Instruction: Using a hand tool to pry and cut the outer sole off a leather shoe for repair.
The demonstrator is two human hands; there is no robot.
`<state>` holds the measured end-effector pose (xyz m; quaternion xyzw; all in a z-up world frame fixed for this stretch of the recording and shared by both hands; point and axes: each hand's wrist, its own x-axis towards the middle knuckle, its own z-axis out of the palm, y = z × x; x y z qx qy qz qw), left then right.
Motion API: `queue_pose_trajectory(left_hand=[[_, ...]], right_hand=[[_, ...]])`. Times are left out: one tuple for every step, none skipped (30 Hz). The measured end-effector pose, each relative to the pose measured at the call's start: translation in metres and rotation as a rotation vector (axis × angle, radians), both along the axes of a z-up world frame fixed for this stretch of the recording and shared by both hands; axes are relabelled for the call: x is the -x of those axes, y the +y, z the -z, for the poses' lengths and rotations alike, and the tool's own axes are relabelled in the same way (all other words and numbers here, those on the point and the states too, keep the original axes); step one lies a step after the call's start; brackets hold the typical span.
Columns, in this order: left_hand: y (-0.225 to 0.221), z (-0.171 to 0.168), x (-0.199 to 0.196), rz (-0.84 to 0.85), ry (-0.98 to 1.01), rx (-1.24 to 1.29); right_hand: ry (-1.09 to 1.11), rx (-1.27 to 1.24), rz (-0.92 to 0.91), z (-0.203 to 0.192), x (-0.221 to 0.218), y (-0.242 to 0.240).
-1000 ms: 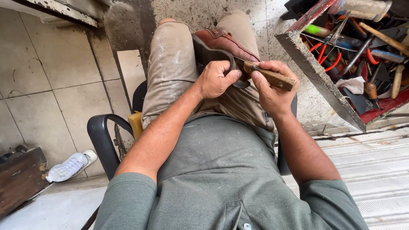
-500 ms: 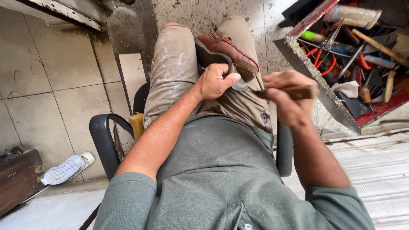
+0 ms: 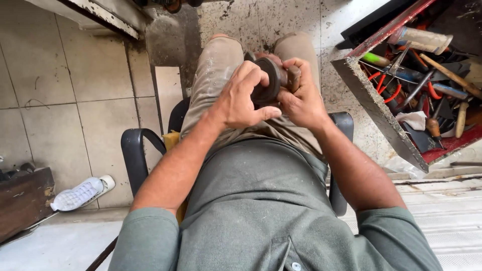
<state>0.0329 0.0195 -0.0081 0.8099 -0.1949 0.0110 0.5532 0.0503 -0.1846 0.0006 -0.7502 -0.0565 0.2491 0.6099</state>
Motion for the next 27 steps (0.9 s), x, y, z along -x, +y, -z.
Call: queue_pose_trajectory(left_hand=[[-0.003,-0.003,0.005,-0.089,-0.180,-0.051],[-0.004,-0.003,0.007,-0.097,-0.184,-0.049],[-0.005,-0.002,0.009,-0.112,-0.215,-0.022],[-0.006,-0.001,0.011,-0.127,-0.246,0.004],[-0.008,0.001,0.012,-0.128,-0.240,0.009],[-0.011,0.004,0.014,-0.180,-0.293,-0.003],[-0.013,0.007,0.016,-0.236,-0.350,-0.017],[-0.020,0.011,0.017,-0.242,-0.347,-0.013],[-0.025,0.014,0.016,-0.339,-0.382,-0.020],[-0.030,0.017,0.014,-0.436,-0.417,-0.026],[-0.032,0.028,0.009,-0.435,-0.419,-0.024],[-0.033,0.039,0.003,-0.482,-0.403,-0.038],[-0.036,0.051,0.001,-0.534,-0.381,-0.052],[-0.036,0.051,-0.004,-0.538,-0.378,-0.049],[-0.036,0.050,-0.009,-0.553,-0.360,-0.057],[-0.035,0.049,-0.014,-0.567,-0.343,-0.066],[-0.033,0.049,-0.018,-0.569,-0.341,-0.070],[-0.031,0.048,-0.022,-0.549,-0.313,-0.049],[-0.029,0.048,-0.030,-0.527,-0.291,-0.027],[-0.025,0.043,-0.033,-0.526,-0.295,-0.030],[-0.025,0.038,-0.034,-0.458,-0.215,0.008],[-0.024,0.034,-0.034,-0.389,-0.135,0.047],[-0.024,0.030,-0.036,-0.387,-0.134,0.047],[-0.024,0.026,-0.038,-0.322,-0.150,-0.020],[-0.024,0.022,-0.041,-0.261,-0.172,-0.085],[-0.019,0.014,-0.042,-0.264,-0.176,-0.084],[-0.014,0.007,-0.044,-0.118,-0.116,-0.094]], right_hand=[[0.000,-0.282,0.103,0.004,0.001,0.007],[-0.004,-0.279,0.094,-0.004,0.004,0.010],[0.000,-0.315,0.145,-0.013,0.009,0.014],[0.003,-0.350,0.197,-0.020,0.013,0.017],[0.009,-0.344,0.197,-0.019,0.015,0.017],[-0.035,-0.333,0.211,-0.017,0.016,0.017],[-0.081,-0.323,0.219,-0.015,0.016,0.018],[-0.078,-0.318,0.213,-0.005,0.015,0.017],[-0.093,-0.340,0.236,0.004,0.012,0.018],[-0.108,-0.362,0.259,0.013,0.009,0.020],[-0.111,-0.361,0.260,0.015,0.008,0.022],[-0.145,-0.389,0.303,0.017,0.008,0.024],[-0.172,-0.413,0.342,0.019,0.009,0.025],[-0.170,-0.409,0.338,0.023,0.008,0.026],[-0.189,-0.448,0.372,0.027,0.007,0.029],[-0.207,-0.487,0.406,0.032,0.006,0.031],[-0.203,-0.489,0.405,0.035,0.008,0.032],[-0.205,-0.476,0.432,0.038,0.010,0.032],[-0.213,-0.465,0.461,0.041,0.008,0.033],[-0.215,-0.469,0.460,0.048,0.010,0.032],[-0.194,-0.480,0.510,0.055,0.014,0.029],[-0.173,-0.489,0.559,0.062,0.018,0.026],[-0.172,-0.489,0.561,0.052,0.017,0.025],[-0.097,-0.470,0.560,0.042,0.017,0.024],[-0.027,-0.452,0.552,0.031,0.015,0.023],[-0.030,-0.453,0.548,0.023,0.018,0.018],[-0.018,-0.413,0.495,0.014,0.022,0.013]])
